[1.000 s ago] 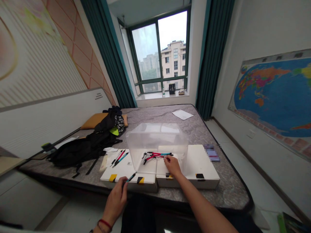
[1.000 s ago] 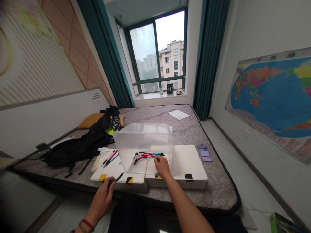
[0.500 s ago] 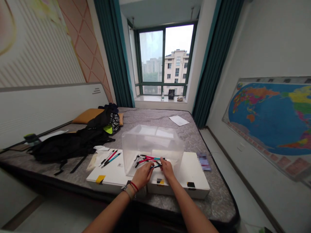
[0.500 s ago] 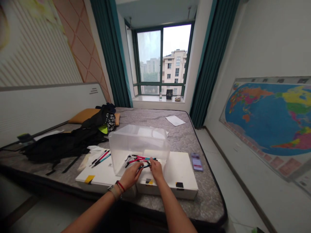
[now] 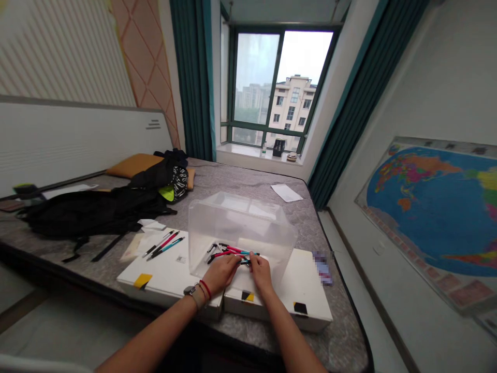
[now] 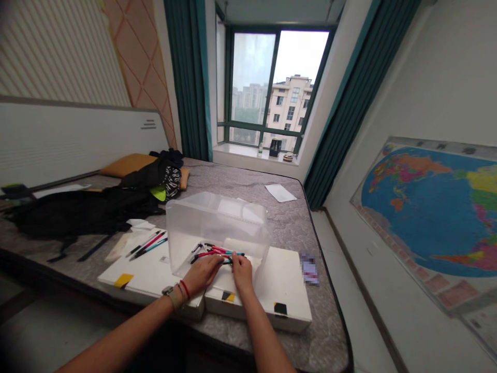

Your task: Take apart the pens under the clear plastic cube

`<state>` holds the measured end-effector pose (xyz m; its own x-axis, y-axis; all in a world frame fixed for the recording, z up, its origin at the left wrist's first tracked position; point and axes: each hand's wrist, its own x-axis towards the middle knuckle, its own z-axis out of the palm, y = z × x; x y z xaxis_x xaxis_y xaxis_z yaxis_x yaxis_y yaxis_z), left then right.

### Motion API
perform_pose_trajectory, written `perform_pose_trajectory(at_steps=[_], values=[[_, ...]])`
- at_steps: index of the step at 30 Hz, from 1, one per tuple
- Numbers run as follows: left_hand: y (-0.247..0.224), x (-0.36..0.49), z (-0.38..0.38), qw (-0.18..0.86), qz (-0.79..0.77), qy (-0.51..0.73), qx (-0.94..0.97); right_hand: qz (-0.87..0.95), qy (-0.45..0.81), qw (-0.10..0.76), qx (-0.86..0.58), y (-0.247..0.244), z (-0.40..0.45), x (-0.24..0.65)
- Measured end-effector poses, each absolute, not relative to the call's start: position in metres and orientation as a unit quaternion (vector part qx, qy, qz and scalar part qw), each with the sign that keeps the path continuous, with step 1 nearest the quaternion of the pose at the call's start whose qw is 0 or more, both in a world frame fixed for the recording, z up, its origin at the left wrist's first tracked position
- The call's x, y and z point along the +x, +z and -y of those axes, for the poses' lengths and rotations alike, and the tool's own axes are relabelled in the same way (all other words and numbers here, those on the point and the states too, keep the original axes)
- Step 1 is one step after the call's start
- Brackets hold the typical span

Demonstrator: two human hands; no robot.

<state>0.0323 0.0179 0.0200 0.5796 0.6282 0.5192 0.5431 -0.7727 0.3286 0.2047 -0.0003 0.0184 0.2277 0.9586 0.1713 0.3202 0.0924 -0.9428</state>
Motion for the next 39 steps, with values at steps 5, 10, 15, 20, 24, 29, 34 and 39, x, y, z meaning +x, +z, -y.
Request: perform_pose_trajectory(at_steps=[5,10,15,20,24,29,34,39], values=[[0.016,0.034,-0.027,0.059,-0.346,0.326,0.878,0.534,0.316,0.514,-0.592,0.017,-0.014,0.206],[0.015,0.033,-0.026,0.044,-0.369,0.338,0.865,0.56,0.293,0.49,-0.6,0.019,-0.017,0.204],[0.017,0.03,-0.024,0.018,-0.38,0.341,0.86,0.622,0.155,0.45,-0.621,0.029,-0.004,0.196],[0.016,0.028,-0.021,-0.035,-0.392,0.324,0.86,0.636,0.164,0.433,-0.618,0.03,0.004,0.194],[0.014,0.027,-0.018,-0.026,-0.379,0.31,0.871,0.62,0.215,0.466,-0.593,0.019,0.004,0.197],[0.007,0.028,-0.017,-0.006,-0.389,0.318,0.864,0.593,0.269,0.479,-0.588,0.007,-0.001,0.199],[-0.001,0.03,-0.019,0.004,-0.395,0.319,0.861,0.571,0.311,0.486,-0.584,0.002,-0.005,0.202],[0.004,0.028,-0.014,-0.048,-0.415,0.295,0.86,0.559,0.365,0.476,-0.573,-0.003,-0.007,0.203]])
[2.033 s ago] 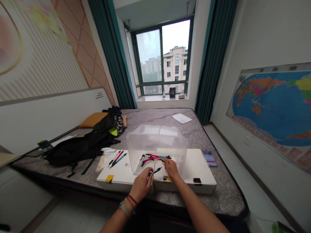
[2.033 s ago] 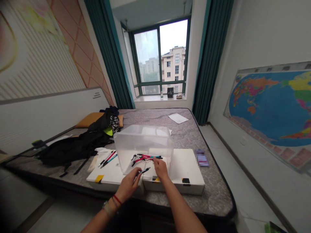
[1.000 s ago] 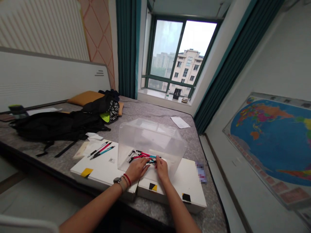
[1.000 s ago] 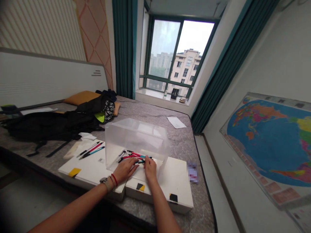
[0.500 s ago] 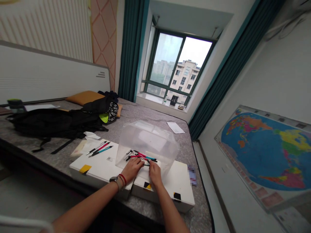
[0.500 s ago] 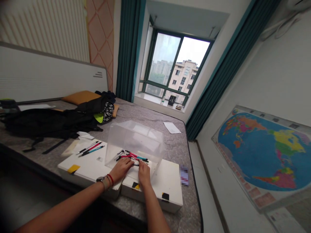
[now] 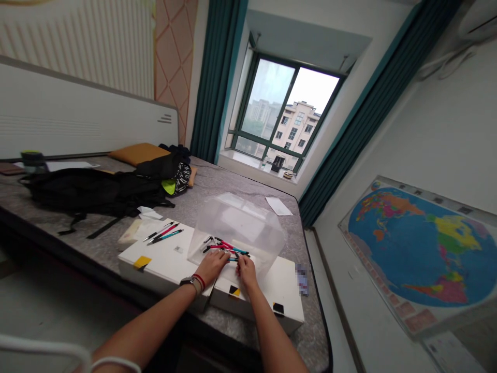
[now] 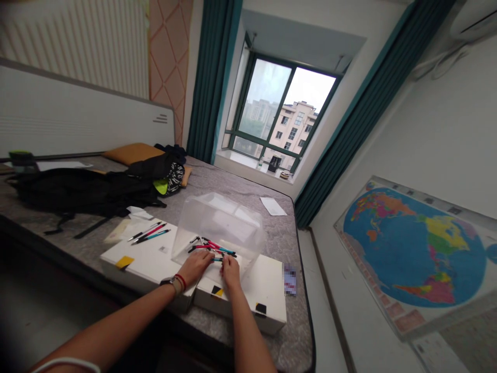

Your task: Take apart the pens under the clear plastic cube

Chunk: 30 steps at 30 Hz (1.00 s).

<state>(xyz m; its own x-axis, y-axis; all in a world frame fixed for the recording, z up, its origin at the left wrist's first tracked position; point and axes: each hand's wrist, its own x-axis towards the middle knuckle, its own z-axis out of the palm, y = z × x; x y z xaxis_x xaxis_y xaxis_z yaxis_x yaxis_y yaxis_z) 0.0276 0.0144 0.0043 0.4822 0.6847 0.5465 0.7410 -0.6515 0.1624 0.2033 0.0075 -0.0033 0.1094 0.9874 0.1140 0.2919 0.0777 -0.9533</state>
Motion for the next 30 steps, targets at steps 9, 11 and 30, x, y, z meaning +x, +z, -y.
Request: perform_pose_trajectory(at_steps=[9,11,30], values=[[0.0153,0.0272,-0.0084,0.064,0.434,-0.304,-0.845,0.55,0.372,0.498,-0.558,-0.0043,-0.0092,0.2042],[0.0148,0.0273,-0.0089,0.063,0.437,-0.305,-0.844,0.545,0.377,0.505,-0.553,-0.0042,-0.0088,0.2044],[0.0131,0.0261,-0.0087,0.051,0.457,-0.301,-0.835,0.496,0.414,0.536,-0.543,-0.0047,-0.008,0.2052]])
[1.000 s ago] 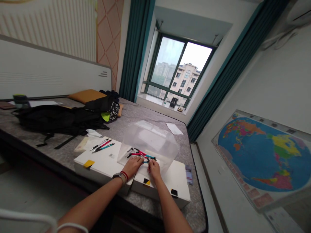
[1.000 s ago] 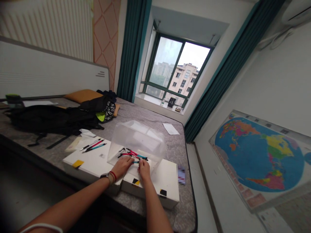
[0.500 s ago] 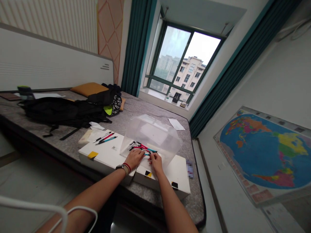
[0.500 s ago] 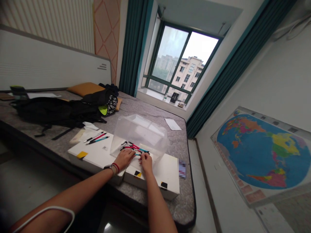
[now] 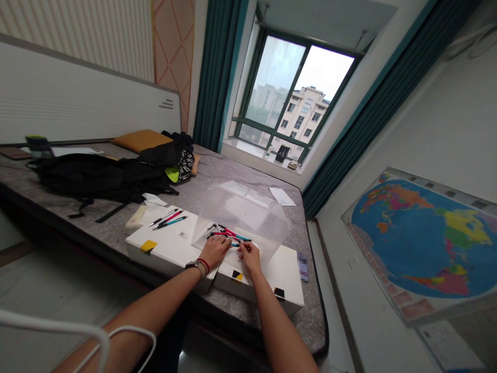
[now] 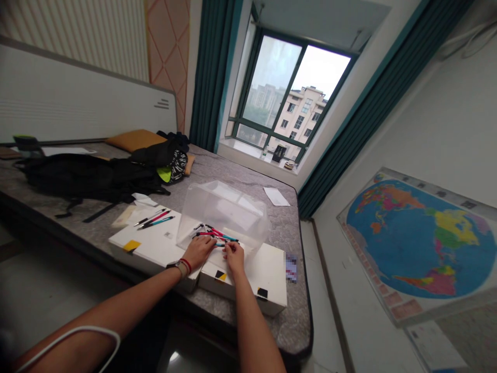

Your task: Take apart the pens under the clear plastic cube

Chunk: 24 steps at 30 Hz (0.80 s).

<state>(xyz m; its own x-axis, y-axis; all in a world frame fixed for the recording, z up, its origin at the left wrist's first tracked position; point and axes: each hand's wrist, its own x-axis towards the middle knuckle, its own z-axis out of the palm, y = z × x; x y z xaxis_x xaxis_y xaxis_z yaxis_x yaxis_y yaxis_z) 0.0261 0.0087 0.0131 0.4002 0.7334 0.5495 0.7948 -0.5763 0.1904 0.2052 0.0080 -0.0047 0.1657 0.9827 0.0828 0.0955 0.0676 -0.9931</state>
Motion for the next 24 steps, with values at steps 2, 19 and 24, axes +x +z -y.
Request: perform_pose_trajectory(at_steps=[2,19,24], values=[[0.013,0.026,-0.009,0.044,0.456,-0.305,-0.835,0.491,0.419,0.538,-0.542,-0.005,-0.008,0.205],[0.007,0.026,-0.012,0.024,0.438,-0.32,-0.84,0.534,0.365,0.489,-0.585,0.002,-0.006,0.203],[0.006,0.025,-0.013,-0.008,0.426,-0.327,-0.844,0.489,0.411,0.535,-0.553,-0.002,-0.009,0.205]])
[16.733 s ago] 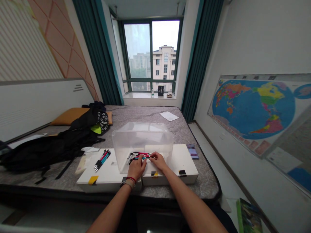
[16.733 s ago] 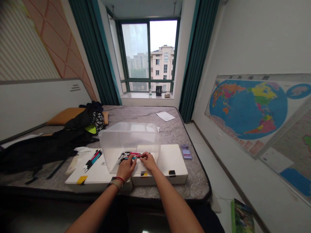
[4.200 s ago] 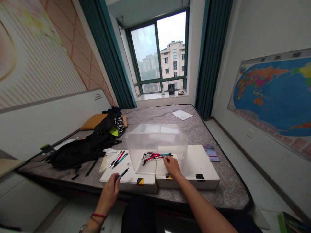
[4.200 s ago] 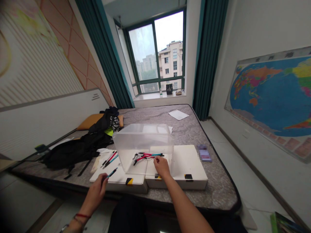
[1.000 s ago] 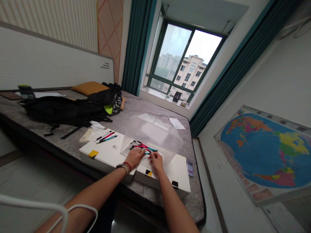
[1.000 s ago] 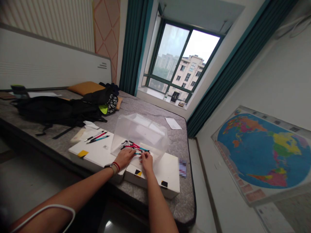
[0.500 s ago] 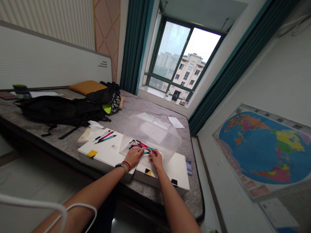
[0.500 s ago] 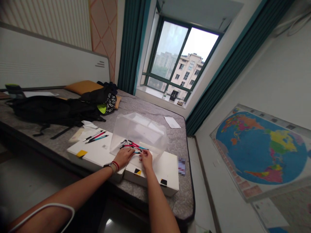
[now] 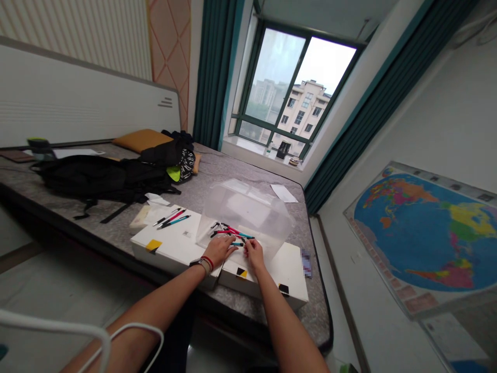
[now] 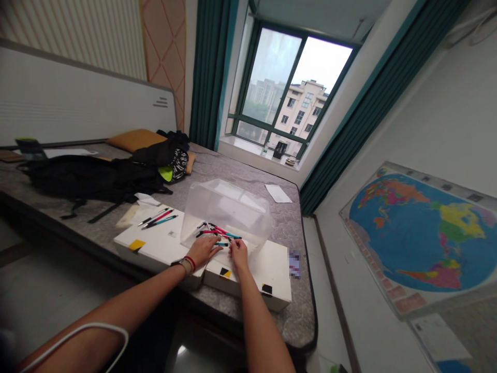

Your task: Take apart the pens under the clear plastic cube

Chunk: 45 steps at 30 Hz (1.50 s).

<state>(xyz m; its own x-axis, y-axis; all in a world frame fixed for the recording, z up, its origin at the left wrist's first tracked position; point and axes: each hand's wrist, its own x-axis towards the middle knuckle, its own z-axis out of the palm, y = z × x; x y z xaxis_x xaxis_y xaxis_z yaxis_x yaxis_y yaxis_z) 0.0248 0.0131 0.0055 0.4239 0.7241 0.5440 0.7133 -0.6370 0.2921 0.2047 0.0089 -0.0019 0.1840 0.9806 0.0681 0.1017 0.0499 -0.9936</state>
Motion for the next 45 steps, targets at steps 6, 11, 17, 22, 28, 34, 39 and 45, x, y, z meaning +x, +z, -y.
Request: perform_pose_trajectory(at_steps=[6,11,17,22,28,34,39,45], values=[[0.009,0.024,-0.011,0.014,-0.436,0.324,0.839,0.43,0.411,0.566,-0.571,-0.001,-0.01,0.202],[0.009,0.024,-0.011,0.023,-0.458,0.329,0.826,0.379,0.429,0.615,-0.542,0.0,-0.01,0.201],[0.001,0.025,-0.016,0.042,-0.429,0.357,0.829,0.416,0.411,0.591,-0.555,-0.004,-0.011,0.203],[0.002,0.024,-0.016,0.045,-0.411,0.398,0.819,0.453,0.397,0.567,-0.562,-0.006,-0.01,0.203],[0.018,0.019,-0.01,0.034,-0.429,0.39,0.814,0.483,0.386,0.536,-0.575,-0.001,-0.006,0.203],[0.008,0.017,-0.016,0.059,-0.427,0.362,0.827,0.605,0.344,0.454,-0.556,0.0,-0.004,0.202],[0.003,0.017,-0.019,0.063,-0.449,0.37,0.811,0.691,0.297,0.377,-0.54,0.0,-0.001,0.202],[0.009,0.018,-0.017,0.046,-0.446,0.367,0.815,0.699,0.298,0.365,-0.539,0.003,-0.003,0.204]])
